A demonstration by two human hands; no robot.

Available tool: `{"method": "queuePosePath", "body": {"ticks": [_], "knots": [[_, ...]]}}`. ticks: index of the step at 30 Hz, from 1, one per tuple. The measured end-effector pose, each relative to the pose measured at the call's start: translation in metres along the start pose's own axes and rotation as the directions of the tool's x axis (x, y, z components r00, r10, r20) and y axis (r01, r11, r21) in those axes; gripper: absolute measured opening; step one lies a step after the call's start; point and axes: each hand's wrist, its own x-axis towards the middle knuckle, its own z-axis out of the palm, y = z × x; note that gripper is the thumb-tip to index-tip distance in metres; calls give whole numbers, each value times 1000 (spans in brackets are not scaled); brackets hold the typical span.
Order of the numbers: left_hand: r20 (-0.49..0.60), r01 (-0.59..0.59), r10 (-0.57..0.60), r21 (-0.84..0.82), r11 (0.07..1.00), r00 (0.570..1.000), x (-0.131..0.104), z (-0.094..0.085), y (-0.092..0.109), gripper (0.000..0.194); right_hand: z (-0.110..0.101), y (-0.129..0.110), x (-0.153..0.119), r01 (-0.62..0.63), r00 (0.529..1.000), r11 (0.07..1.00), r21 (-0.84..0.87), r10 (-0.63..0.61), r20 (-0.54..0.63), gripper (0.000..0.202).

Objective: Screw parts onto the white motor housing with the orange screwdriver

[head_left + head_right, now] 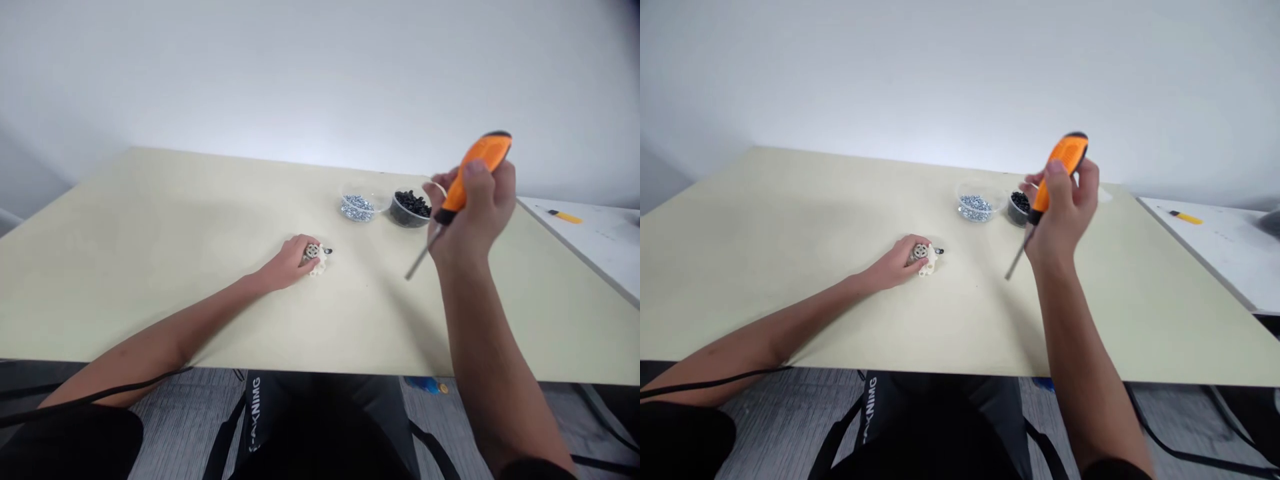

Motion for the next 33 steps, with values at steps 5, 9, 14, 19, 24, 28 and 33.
{"method": "queuePosePath", "body": {"ticks": [5, 9, 14, 19, 24, 28, 33], "knots": [[17, -5, 5, 10, 1000, 1000, -1, 1, -3, 31, 61, -3, 12, -286, 951, 934, 212, 250, 181, 20], [9, -53, 52, 52, 997, 999, 1, 3, -3, 28, 92, 8, -4, -443, 868, 882, 160, 378, 322, 42], [-18, -72, 75, 130, 989, 997, 3, 7, -2, 28, 96, 30, -20, -486, 799, 868, 98, 396, 452, 56], [-34, -70, 77, 179, 981, 996, 3, 8, -4, 29, 82, 41, -22, -494, 782, 867, 63, 411, 468, 53], [-45, -50, 57, 137, 989, 997, 3, 8, -5, 30, 81, 38, -25, -482, 802, 875, 42, 422, 424, 56], [-41, -42, 47, 133, 990, 998, 3, 8, -5, 30, 85, 40, -29, -485, 802, 873, 50, 421, 424, 57], [-44, -45, 51, 122, 992, 998, 4, 8, -5, 30, 86, 47, -35, -492, 790, 867, 74, 410, 456, 57]]}}
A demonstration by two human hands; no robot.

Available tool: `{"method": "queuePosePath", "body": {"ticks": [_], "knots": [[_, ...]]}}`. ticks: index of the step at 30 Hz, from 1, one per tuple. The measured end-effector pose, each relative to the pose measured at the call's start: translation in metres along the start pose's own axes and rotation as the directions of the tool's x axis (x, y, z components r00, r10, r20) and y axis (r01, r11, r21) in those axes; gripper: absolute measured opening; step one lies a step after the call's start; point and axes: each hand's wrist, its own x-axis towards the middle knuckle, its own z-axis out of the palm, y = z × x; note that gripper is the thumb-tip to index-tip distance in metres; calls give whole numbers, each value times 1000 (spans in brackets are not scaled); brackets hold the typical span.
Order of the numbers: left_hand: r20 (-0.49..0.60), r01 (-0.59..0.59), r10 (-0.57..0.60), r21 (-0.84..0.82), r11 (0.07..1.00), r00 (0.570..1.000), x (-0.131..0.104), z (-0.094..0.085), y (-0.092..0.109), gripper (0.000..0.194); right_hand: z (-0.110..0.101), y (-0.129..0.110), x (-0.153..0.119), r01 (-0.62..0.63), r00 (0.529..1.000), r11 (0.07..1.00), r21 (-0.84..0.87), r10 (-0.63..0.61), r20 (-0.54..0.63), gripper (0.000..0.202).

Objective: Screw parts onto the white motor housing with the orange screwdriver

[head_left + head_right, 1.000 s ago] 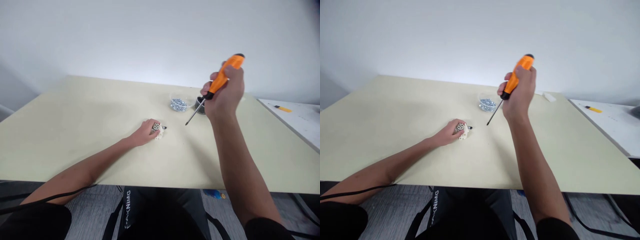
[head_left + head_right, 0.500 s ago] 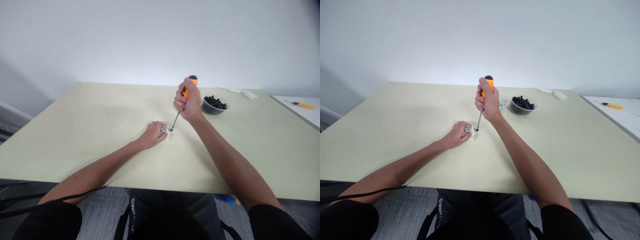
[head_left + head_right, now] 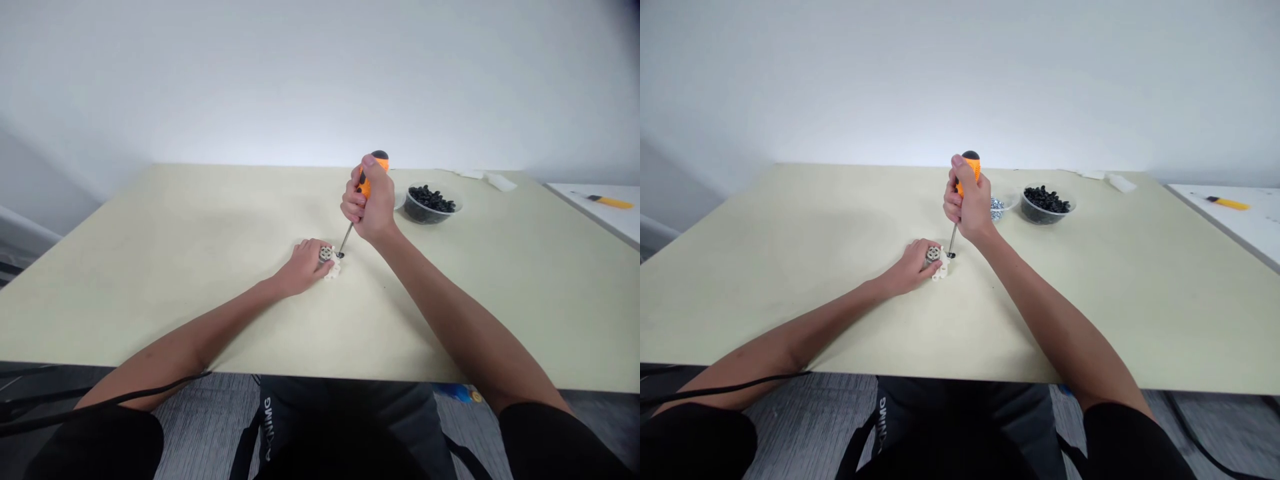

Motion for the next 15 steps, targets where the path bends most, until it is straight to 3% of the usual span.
{"method": "queuePosePath", "body": {"ticks": [7, 15], "knots": [[-15, -9, 9, -9, 1000, 1000, 0, 1, -1, 30, -1, -1, -2, 4, 1000, 999, -37, -3, 23, 55], [0, 4, -4, 11, 1000, 1000, 0, 0, 0, 29, -1, 0, 0, 24, 999, 998, -57, -26, -39, 55]]}}
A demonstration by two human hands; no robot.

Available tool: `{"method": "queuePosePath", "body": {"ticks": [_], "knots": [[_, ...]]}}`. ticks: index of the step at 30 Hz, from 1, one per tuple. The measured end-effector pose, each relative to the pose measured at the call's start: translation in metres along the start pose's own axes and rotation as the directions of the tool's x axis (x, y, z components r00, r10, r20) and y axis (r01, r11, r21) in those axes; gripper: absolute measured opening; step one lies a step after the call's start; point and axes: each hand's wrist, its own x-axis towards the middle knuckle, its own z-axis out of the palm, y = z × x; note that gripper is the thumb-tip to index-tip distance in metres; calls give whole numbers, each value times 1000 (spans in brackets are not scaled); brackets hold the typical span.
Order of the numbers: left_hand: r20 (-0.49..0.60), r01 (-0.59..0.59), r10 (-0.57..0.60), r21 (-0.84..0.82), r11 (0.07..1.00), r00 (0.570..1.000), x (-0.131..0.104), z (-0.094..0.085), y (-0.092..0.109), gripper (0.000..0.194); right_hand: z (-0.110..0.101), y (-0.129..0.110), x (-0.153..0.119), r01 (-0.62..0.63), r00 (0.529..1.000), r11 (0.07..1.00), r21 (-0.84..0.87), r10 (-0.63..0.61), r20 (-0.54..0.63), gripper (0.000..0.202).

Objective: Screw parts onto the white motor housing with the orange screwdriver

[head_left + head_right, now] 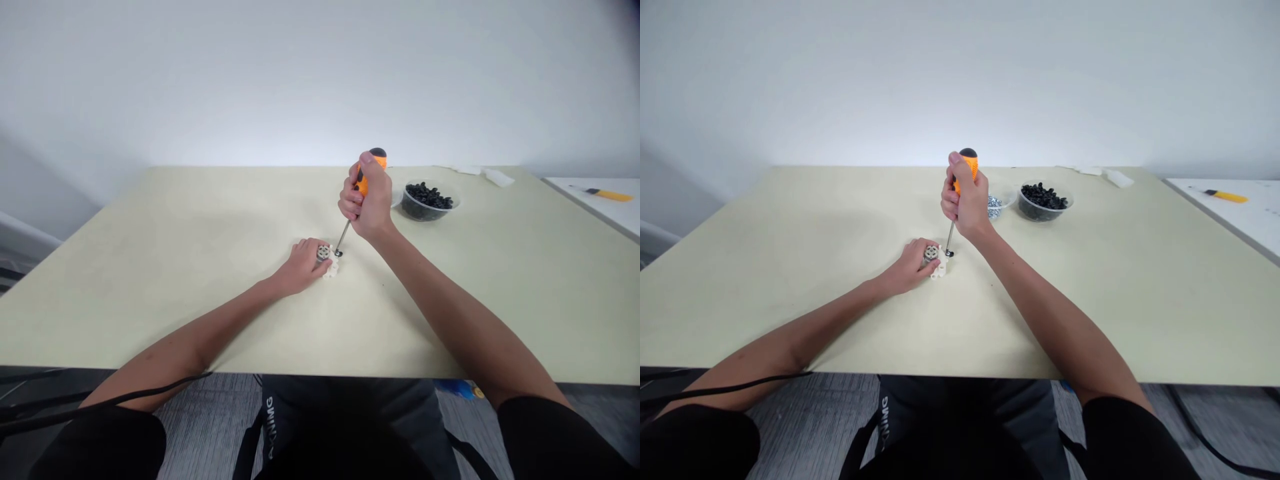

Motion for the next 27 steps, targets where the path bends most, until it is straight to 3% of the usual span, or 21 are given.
{"method": "queuePosePath", "body": {"ticks": [21, 27], "knots": [[-3, 3, -3, -4, 1000, 1000, -1, -1, 2, 29, 1, -1, -4, 29, 999, 997, 71, -33, 44, 48], [8, -10, 10, -13, 1000, 1000, 0, -3, 3, 28, 6, 2, -9, 18, 999, 1000, 5, -18, 47, 55]]}}
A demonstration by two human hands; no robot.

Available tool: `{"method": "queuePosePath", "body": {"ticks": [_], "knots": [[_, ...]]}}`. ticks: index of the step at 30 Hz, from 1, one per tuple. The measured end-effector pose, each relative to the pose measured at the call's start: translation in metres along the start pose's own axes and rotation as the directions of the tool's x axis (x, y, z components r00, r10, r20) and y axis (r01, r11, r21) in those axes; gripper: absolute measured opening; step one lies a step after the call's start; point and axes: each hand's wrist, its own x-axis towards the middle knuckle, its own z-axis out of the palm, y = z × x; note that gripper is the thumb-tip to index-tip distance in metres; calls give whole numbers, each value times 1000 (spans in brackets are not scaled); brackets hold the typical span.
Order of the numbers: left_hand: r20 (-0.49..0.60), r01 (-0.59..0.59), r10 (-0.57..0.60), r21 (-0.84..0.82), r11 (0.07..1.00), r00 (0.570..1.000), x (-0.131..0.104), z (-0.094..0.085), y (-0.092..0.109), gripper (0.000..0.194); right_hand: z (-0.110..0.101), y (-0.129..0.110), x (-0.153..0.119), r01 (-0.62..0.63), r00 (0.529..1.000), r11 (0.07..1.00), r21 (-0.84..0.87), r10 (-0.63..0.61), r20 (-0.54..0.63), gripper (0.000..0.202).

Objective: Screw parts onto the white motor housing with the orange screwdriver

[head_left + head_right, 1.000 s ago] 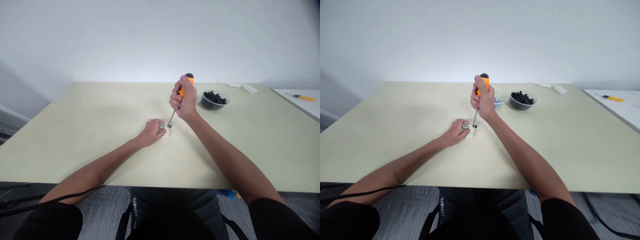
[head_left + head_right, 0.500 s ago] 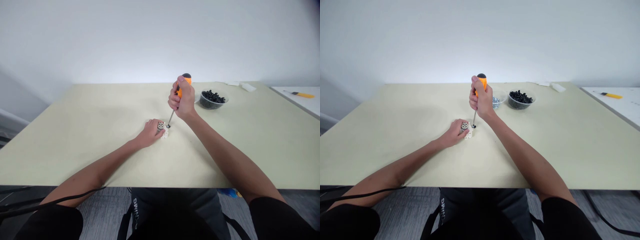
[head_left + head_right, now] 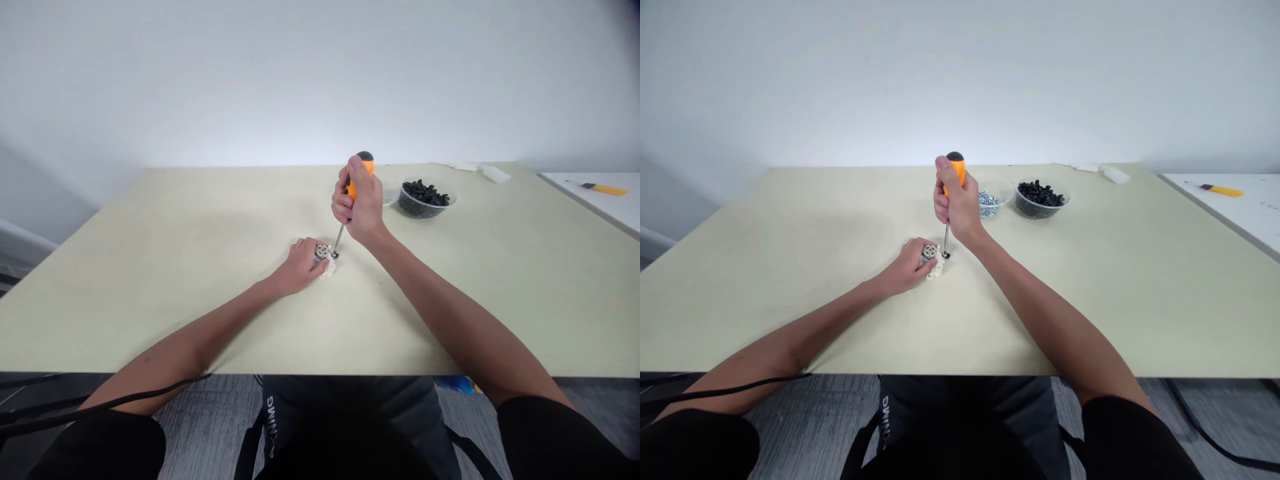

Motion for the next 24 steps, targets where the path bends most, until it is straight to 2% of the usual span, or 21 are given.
{"method": "queuePosePath", "body": {"ticks": [4, 8, 11, 13, 15, 17, 19, 20, 22, 24], "knots": [[31, -5, 6, -22, 1000, 1000, 1, -1, 1, 25, 7, 1, -7, 74, 995, 995, -67, -68, 76, 58], [46, 13, -11, -40, 999, 999, 1, -3, 2, 24, 2, -3, -10, 167, 971, 969, -183, -130, 199, 52], [49, 21, -18, -52, 998, 999, 1, -4, 3, 24, -7, -26, -13, 209, 940, 927, -311, -103, 325, 44], [43, 11, -9, -51, 999, 999, 1, -4, 4, 24, -13, -53, -13, 207, 909, 844, -495, 21, 416, 38], [39, 12, -10, -46, 999, 999, 1, -4, 4, 24, -22, -84, -7, 210, 880, 667, -715, 189, 435, 34], [43, 18, -16, -55, 998, 999, 1, -4, 4, 24, -32, -110, 3, 234, 871, 342, -910, 342, 352, 33], [39, 24, -21, -79, 997, 999, 1, -5, 2, 24, -43, -123, 14, 288, 854, -11, -958, 456, 252, 34], [36, 30, -26, -97, 995, 999, 1, -5, 1, 24, -48, -125, 18, 326, 829, -123, -937, 514, 220, 34], [30, 42, -38, -144, 989, 999, 0, -6, 0, 24, -52, -123, 21, 428, 769, -259, -866, 608, 198, 33], [29, 49, -44, -190, 981, 999, 0, -7, -1, 23, -50, -118, 17, 531, 722, -339, -777, 661, 205, 25]]}}
